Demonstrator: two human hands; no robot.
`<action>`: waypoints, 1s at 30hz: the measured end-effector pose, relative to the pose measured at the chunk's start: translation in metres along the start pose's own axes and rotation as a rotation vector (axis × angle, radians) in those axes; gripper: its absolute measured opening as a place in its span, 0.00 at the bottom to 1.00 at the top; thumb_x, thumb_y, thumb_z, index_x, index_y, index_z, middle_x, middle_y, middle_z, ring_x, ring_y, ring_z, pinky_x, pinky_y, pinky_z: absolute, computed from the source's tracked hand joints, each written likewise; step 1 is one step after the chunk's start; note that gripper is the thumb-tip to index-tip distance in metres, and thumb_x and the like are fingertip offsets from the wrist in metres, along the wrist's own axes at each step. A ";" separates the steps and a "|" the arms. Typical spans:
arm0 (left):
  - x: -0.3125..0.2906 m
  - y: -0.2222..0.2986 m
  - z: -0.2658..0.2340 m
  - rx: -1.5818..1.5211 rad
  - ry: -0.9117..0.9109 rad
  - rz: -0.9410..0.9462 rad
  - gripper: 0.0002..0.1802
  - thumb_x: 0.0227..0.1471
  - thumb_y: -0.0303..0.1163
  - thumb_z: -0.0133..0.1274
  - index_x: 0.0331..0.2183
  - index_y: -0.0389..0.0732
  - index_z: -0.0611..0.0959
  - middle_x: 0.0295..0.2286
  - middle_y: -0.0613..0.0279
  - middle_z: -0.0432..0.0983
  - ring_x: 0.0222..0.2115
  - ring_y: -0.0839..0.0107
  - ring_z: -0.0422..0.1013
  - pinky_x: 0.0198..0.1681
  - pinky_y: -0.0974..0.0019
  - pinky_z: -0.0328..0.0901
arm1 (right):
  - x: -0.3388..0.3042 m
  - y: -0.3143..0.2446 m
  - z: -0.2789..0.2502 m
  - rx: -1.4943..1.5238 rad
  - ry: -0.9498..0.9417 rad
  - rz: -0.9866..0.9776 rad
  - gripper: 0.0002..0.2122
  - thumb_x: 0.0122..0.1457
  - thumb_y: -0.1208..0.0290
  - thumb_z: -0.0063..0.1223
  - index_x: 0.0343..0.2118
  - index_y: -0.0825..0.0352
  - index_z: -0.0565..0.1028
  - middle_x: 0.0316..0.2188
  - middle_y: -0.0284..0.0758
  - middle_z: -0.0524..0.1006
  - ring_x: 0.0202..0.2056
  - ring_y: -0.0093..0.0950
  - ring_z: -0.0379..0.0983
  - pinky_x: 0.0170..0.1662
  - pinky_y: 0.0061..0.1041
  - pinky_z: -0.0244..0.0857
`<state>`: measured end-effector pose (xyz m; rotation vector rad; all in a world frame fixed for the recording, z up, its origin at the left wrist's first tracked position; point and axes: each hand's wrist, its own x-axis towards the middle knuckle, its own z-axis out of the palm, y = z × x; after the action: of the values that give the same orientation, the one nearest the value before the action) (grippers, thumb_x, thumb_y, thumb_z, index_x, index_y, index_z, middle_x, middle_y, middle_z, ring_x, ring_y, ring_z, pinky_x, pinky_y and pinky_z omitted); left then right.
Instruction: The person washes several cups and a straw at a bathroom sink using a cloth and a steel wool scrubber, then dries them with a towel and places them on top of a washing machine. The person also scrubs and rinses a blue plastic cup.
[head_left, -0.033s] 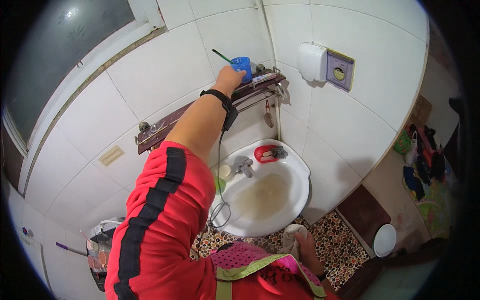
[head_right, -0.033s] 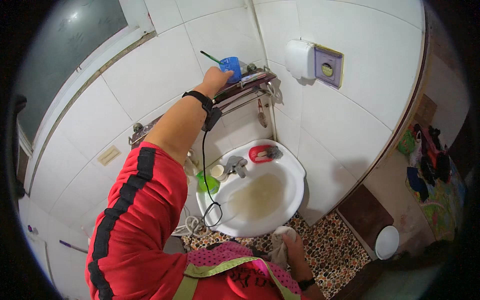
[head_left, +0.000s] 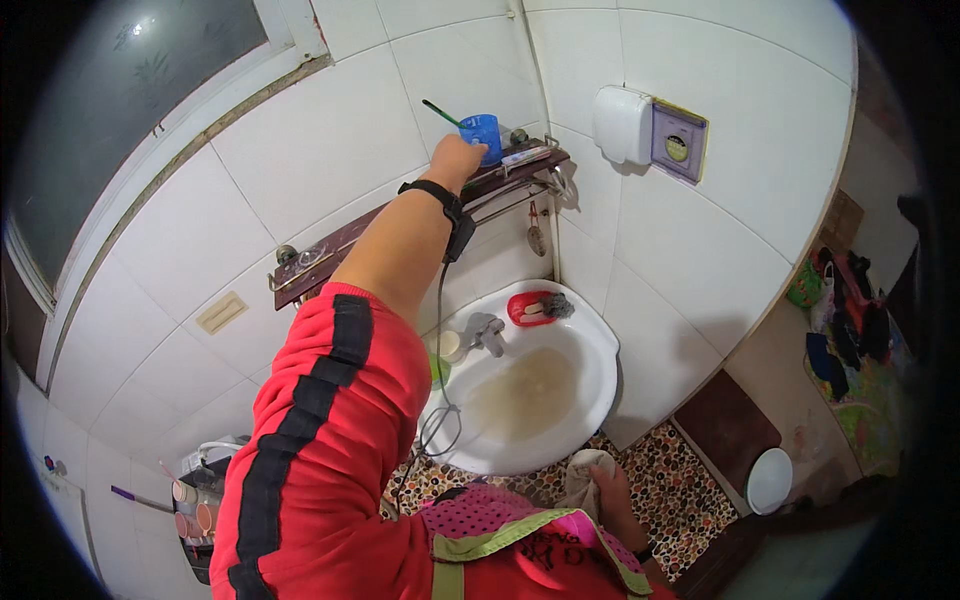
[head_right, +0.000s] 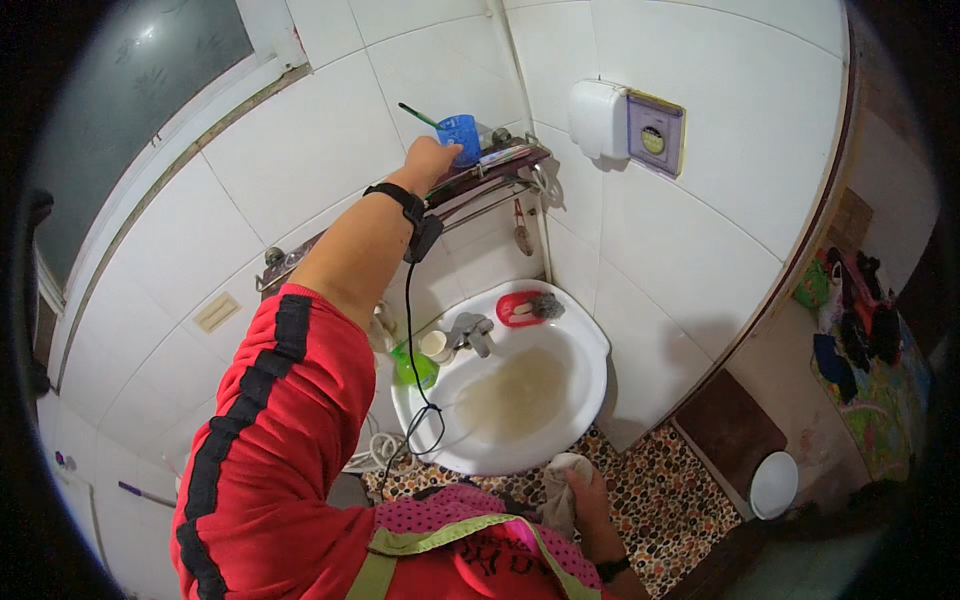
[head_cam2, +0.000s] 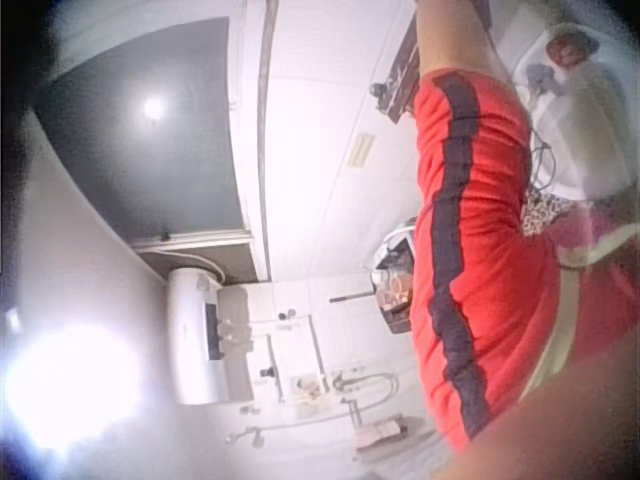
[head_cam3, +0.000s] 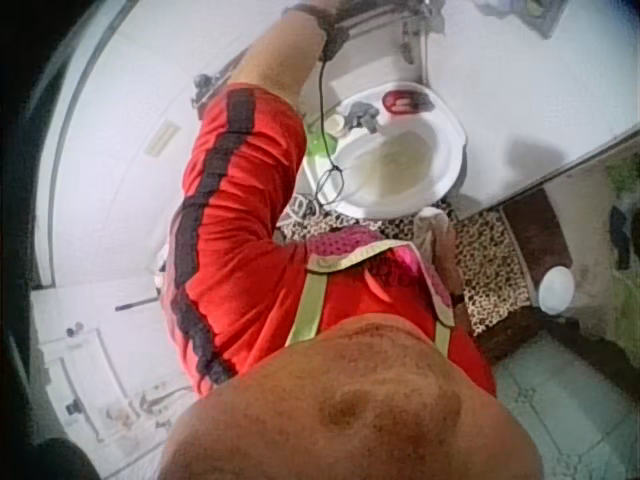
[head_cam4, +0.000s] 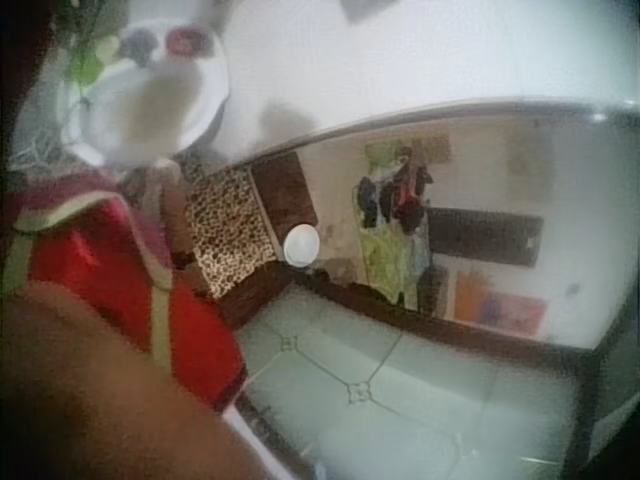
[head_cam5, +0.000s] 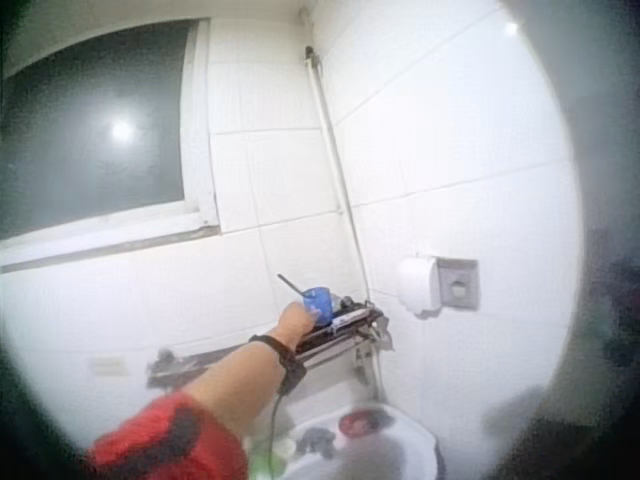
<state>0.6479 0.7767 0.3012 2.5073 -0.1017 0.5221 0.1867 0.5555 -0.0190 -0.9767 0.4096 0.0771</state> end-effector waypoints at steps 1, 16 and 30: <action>0.003 0.000 0.003 -0.067 -0.021 -0.047 0.22 0.44 0.45 0.57 0.25 0.30 0.79 0.23 0.47 0.76 0.24 0.56 0.73 0.28 0.60 0.67 | 0.001 0.000 -0.003 -0.001 -0.001 0.003 0.18 0.54 0.69 0.53 0.46 0.72 0.69 0.39 0.38 0.74 0.38 0.30 0.72 0.39 0.31 0.67; -0.112 -0.032 -0.102 -1.006 -0.171 0.105 0.10 0.54 0.32 0.51 0.32 0.33 0.76 0.25 0.62 0.72 0.24 0.73 0.70 0.29 0.70 0.68 | 0.030 -0.026 0.025 -0.060 -0.240 -0.054 0.19 0.57 0.66 0.48 0.48 0.71 0.67 0.42 0.38 0.72 0.41 0.31 0.70 0.44 0.32 0.65; -0.449 -0.161 -0.114 -0.669 -0.461 0.297 0.07 0.48 0.24 0.54 0.33 0.33 0.77 0.32 0.58 0.73 0.30 0.68 0.70 0.33 0.69 0.64 | 0.040 -0.004 0.203 0.132 -0.855 0.427 0.32 0.59 0.43 0.34 0.56 0.69 0.60 0.51 0.41 0.68 0.50 0.32 0.66 0.53 0.32 0.61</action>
<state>0.2244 0.9558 0.1303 1.9059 -0.7086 -0.0086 0.2862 0.7144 0.0686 -0.6339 -0.1747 0.8137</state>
